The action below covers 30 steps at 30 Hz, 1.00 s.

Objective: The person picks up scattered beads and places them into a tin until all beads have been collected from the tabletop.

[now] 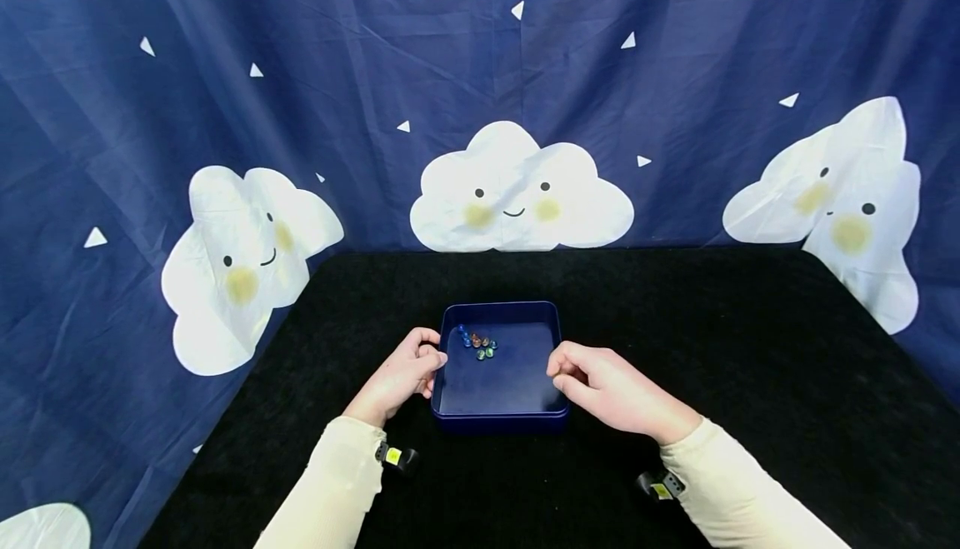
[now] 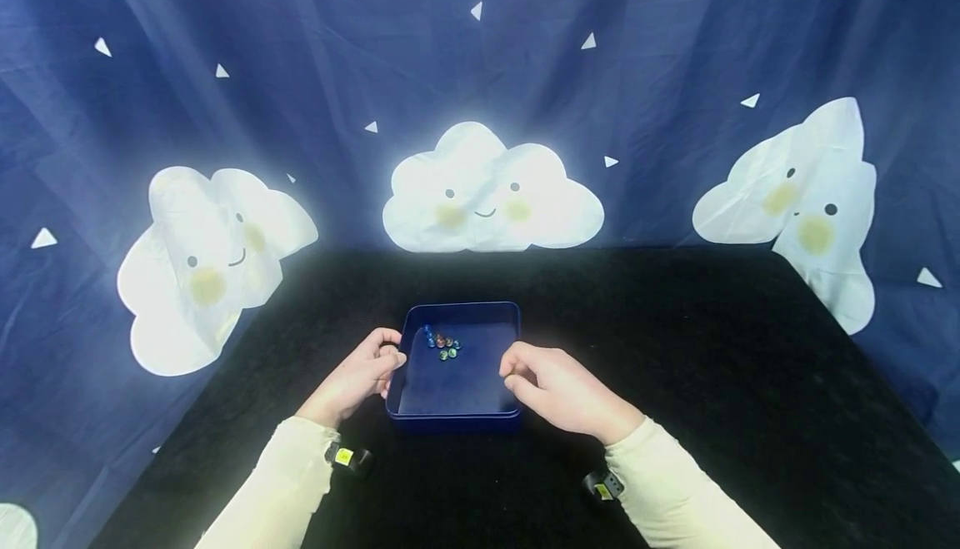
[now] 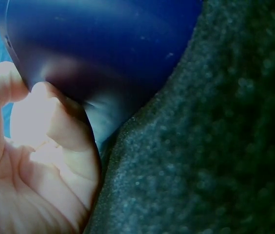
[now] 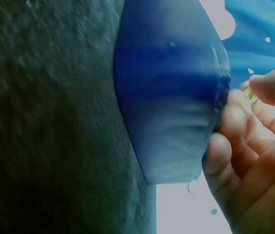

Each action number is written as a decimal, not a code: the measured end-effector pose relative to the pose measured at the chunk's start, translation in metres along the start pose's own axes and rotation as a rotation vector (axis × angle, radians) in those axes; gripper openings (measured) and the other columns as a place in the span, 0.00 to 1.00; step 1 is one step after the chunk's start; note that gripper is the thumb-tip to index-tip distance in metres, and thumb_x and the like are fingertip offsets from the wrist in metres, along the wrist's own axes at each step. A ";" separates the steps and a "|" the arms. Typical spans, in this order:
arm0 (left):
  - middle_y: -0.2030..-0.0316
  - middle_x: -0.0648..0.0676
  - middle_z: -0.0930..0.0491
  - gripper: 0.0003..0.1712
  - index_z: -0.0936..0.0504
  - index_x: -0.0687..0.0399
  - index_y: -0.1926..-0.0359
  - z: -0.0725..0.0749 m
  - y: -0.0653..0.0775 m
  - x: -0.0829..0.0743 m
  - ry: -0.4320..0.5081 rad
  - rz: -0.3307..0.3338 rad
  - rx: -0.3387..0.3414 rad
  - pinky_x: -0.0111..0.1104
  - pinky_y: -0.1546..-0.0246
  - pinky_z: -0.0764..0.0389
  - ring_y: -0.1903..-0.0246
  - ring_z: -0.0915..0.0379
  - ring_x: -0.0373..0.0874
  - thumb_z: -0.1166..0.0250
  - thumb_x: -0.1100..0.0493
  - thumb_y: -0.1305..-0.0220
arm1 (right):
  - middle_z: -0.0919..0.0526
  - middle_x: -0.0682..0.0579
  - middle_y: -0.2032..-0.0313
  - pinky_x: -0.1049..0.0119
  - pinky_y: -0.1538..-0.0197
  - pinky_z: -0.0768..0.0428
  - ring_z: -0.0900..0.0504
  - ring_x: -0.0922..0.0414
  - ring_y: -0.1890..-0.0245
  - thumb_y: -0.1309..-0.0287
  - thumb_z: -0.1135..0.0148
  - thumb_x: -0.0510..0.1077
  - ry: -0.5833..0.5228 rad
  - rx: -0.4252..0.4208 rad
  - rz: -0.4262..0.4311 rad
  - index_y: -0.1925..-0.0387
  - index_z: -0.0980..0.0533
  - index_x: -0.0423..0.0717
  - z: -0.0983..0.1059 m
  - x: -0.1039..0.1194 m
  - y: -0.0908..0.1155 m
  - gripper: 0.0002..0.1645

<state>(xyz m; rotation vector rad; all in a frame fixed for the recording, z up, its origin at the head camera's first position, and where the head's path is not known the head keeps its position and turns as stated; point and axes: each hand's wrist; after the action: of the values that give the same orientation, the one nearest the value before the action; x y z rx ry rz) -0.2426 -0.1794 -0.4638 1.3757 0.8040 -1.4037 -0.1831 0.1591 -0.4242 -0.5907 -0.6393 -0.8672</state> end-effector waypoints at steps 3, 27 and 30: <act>0.67 0.58 0.29 0.24 0.38 0.62 0.39 0.000 0.000 0.000 -0.002 0.003 -0.002 0.30 0.80 0.25 0.79 0.33 0.43 0.42 0.64 0.33 | 0.25 0.64 0.74 0.66 0.68 0.24 0.25 0.64 0.74 0.33 0.37 0.41 0.031 -0.009 0.001 0.59 0.24 0.57 -0.006 0.000 -0.001 0.07; 0.68 0.57 0.30 0.24 0.39 0.64 0.39 0.000 -0.002 0.001 0.005 -0.003 0.005 0.30 0.80 0.25 0.80 0.33 0.43 0.42 0.65 0.33 | 0.28 0.64 0.78 0.66 0.68 0.26 0.28 0.63 0.78 0.35 0.36 0.37 0.078 -0.156 -0.053 0.63 0.22 0.59 0.022 -0.008 0.002 0.11; 0.69 0.57 0.30 0.24 0.39 0.64 0.40 0.001 -0.002 0.001 0.013 -0.008 0.001 0.30 0.80 0.25 0.80 0.34 0.43 0.42 0.65 0.33 | 0.28 0.64 0.78 0.66 0.67 0.26 0.27 0.62 0.77 0.35 0.36 0.37 0.095 -0.166 -0.054 0.63 0.22 0.61 0.031 -0.008 0.002 0.12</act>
<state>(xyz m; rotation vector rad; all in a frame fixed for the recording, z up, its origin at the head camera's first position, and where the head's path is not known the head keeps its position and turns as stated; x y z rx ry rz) -0.2448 -0.1797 -0.4650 1.3847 0.8185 -1.4030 -0.1936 0.1855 -0.4099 -0.6797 -0.5020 -0.9995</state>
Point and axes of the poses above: each hand's wrist, its own y-axis away from the middle knuckle, its own z-axis out of the back of the hand, x = y × z
